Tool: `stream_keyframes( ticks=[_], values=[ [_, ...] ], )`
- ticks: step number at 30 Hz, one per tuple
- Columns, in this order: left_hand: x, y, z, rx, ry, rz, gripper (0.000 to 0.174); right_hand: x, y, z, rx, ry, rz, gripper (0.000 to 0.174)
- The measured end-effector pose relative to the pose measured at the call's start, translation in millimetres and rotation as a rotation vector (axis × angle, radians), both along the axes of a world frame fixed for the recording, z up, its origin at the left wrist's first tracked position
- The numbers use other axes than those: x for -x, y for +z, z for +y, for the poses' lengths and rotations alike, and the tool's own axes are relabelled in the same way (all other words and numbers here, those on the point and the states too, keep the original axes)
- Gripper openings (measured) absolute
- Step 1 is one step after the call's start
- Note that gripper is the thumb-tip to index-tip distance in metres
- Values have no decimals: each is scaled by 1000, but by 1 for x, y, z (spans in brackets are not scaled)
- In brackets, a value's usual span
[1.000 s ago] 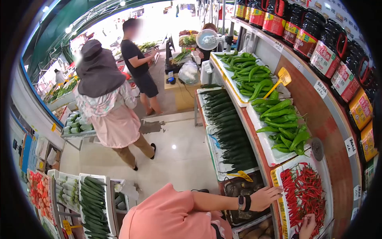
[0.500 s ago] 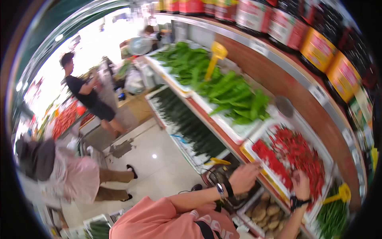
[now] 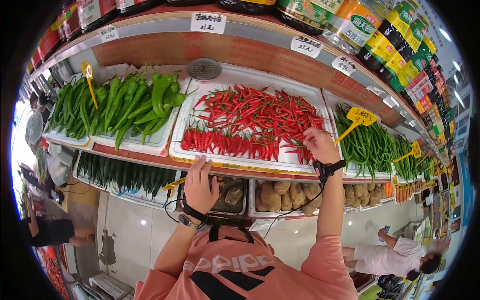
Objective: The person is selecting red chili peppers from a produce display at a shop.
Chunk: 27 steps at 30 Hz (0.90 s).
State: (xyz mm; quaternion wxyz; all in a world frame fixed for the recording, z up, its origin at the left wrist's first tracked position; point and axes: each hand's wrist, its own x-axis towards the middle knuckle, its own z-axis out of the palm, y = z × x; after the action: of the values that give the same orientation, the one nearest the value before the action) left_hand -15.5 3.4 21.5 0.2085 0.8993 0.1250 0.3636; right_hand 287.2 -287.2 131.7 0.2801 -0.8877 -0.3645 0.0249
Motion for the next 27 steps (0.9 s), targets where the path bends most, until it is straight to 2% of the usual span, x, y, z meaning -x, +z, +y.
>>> stream_keyframes(
  ticks=[2, 7, 10, 17, 20, 24, 27],
  values=[
    [0, 0, 0, 16, -16, -3, 53, -10, -20, -14, 77, 48, 26, 32],
    [-2, -3, 0, 8, -19, 2, 54, 8, -26, -8, 149, -49, -81, 23],
    [-2, -3, 1, 2, -23, 2, 54, 5, -28, -4, 132, -70, -38, 18],
    [-1, -2, 1, 5, -16, 0, 53, 0, -28, -1, 19, 13, -117, 13],
    [-1, -1, 0, -8, 0, 13, 51, 2, -16, 8, -138, 49, -117, 11],
    [-1, -2, 0, -19, 4, 3, 51, 1, -14, 17, -418, 45, 280, 7],
    [-1, -3, -1, -17, 4, 5, 51, -3, -14, 21, -306, 146, 383, 9]
  ],
)
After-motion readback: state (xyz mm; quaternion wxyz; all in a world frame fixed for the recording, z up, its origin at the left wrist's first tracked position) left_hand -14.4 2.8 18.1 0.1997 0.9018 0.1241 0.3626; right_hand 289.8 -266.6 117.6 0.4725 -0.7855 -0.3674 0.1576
